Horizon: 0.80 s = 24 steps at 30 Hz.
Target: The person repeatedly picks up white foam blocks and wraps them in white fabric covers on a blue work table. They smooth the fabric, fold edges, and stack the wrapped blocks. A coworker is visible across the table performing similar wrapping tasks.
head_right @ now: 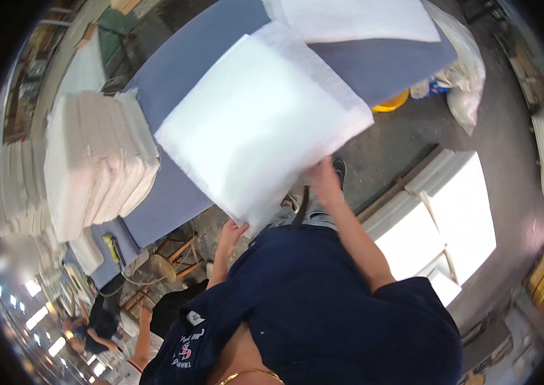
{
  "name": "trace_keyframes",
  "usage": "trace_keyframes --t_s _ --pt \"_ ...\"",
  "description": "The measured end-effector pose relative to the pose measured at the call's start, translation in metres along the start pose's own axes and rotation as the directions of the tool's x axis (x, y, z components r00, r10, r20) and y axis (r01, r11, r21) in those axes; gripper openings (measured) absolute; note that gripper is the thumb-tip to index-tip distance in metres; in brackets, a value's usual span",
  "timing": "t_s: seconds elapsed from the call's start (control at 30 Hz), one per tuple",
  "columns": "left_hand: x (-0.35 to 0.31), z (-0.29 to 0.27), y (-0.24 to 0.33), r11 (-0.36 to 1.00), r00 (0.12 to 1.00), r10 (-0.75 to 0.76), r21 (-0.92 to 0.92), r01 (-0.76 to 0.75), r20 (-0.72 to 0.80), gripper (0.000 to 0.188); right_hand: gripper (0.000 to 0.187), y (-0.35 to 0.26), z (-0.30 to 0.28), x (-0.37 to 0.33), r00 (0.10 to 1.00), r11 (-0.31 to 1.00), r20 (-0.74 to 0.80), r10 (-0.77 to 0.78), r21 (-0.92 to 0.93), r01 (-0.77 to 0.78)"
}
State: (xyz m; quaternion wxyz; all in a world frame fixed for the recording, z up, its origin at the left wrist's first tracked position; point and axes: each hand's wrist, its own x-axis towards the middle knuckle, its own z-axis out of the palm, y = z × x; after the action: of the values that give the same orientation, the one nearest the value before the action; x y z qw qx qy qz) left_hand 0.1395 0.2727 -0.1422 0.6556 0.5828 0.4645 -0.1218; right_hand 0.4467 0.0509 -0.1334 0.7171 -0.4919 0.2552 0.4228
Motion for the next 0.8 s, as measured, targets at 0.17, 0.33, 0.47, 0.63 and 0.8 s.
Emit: trace_keyframes --t_s 0.17,0.33,0.47,0.63,0.8 --pt "-0.006 -0.036 0.007 0.864 0.995 0.066 0.494 -0.097 0.08 0.032 0.06 0.053 0.071 -0.021 0.976 0.931 -0.135 -0.17 0.303 0.203" --pt "-0.041 -0.071 0.131 0.646 0.957 0.177 0.707 -0.288 0.228 0.029 0.045 0.061 0.072 -0.03 0.794 0.786 -0.494 -0.355 0.302 0.539" --pt "0.006 -0.072 0.227 0.284 0.731 0.648 0.823 -0.491 0.213 0.029 0.045 0.112 0.042 0.033 0.696 0.861 -0.62 -0.363 0.063 0.504" --pt "0.119 -0.057 0.256 0.033 0.565 0.774 0.873 -0.487 0.286 0.049 0.049 0.113 0.078 0.084 0.577 0.86 -0.67 -0.467 -0.192 0.473" --pt "0.171 -0.043 0.213 0.102 0.637 0.765 0.957 -0.273 0.1 0.057 0.057 0.12 0.093 0.112 0.694 0.913 -0.668 -0.27 0.051 0.404"
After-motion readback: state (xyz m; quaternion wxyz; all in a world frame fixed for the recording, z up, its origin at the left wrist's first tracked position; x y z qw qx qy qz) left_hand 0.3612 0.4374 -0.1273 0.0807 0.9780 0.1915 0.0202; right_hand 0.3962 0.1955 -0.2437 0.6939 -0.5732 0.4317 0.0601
